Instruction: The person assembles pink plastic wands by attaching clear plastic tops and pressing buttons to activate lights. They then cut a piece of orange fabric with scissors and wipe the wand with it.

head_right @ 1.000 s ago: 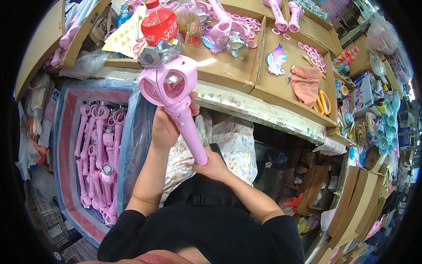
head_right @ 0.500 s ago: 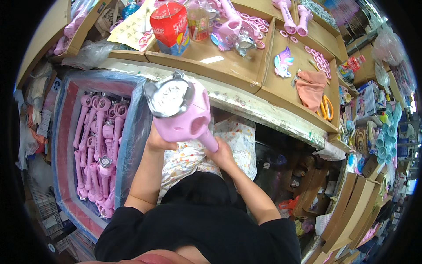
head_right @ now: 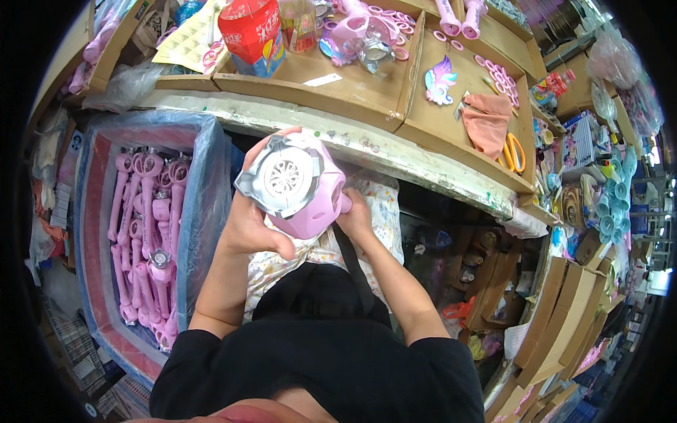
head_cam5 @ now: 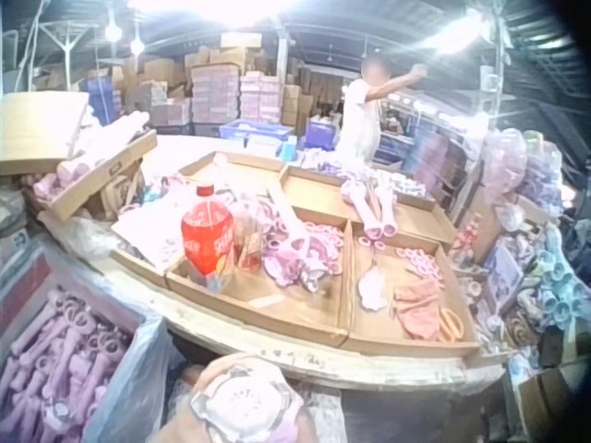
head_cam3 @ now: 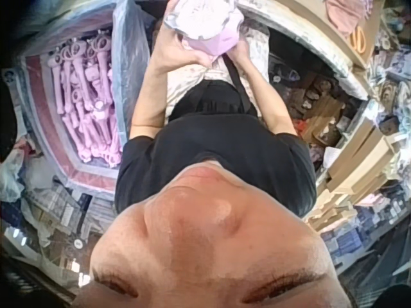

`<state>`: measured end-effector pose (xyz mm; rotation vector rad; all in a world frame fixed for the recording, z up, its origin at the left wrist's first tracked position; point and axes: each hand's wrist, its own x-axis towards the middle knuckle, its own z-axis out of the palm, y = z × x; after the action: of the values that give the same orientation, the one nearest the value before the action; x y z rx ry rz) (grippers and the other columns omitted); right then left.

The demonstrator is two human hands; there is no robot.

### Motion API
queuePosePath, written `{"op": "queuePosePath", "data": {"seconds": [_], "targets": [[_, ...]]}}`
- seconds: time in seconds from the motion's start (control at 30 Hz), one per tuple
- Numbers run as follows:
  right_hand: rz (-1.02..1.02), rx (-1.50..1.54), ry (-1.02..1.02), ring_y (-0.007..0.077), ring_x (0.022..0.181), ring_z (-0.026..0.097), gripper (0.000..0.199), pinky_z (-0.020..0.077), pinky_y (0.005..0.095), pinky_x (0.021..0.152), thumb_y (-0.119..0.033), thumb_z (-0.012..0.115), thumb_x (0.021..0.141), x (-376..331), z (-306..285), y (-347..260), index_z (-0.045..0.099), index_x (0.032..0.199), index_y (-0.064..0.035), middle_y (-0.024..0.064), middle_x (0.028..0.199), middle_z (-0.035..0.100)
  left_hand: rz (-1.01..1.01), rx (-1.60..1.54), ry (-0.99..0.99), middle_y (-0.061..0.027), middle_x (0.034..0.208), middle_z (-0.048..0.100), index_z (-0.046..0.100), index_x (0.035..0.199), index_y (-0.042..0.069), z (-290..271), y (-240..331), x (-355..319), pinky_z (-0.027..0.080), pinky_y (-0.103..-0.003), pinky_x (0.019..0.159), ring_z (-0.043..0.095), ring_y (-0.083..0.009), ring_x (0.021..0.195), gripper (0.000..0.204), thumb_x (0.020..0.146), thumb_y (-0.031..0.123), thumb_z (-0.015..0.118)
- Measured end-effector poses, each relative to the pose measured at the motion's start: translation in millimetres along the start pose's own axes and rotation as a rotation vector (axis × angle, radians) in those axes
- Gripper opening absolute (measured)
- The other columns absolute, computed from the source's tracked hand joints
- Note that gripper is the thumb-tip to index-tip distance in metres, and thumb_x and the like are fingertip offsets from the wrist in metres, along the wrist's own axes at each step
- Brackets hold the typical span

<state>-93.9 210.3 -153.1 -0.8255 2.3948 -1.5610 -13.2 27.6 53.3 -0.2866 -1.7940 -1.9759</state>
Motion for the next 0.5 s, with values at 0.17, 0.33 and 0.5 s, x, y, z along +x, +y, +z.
{"op": "queuePosePath", "data": {"seconds": [0.17,0.33,0.5], "targets": [[0.101,0.095,-0.452,0.0275,0.085,0.064,0.031,0.0504,0.0375,0.076,-0.01,0.076,0.066,1,-24,-13,0.064,0.095,-0.0062,0.0113,0.091,0.067,-0.113,-0.079,0.028,-0.0123,0.131,0.051,0.042,0.136,-0.001,-10,14,8,0.036,-0.032,0.105,0.048,-0.0187,0.123,0.099,0.058,0.034,0.094],[0.328,0.237,-1.253,0.0144,0.082,0.061,0.036,0.0505,0.0298,0.075,-0.012,0.082,0.068,2,-53,-39,0.063,0.098,-0.0048,0.0052,0.088,0.066,-0.144,-0.345,0.195,-0.0099,0.125,0.056,0.04,0.138,0.001,-34,18,14,0.039,-0.031,0.102,0.053,-0.0175,0.117,0.08,0.074,0.022,0.084],[0.484,0.318,-0.886,0.0126,0.088,0.06,0.048,0.0488,0.0294,0.081,-0.018,0.084,0.067,-4,-84,-69,0.061,0.106,-0.0031,0.0025,0.095,0.065,0.069,-0.346,0.515,-0.0041,0.111,0.062,0.052,0.125,0.008,-51,7,9,0.045,-0.026,0.091,0.058,-0.0111,0.102,0.044,0.09,0.028,0.07]]}}
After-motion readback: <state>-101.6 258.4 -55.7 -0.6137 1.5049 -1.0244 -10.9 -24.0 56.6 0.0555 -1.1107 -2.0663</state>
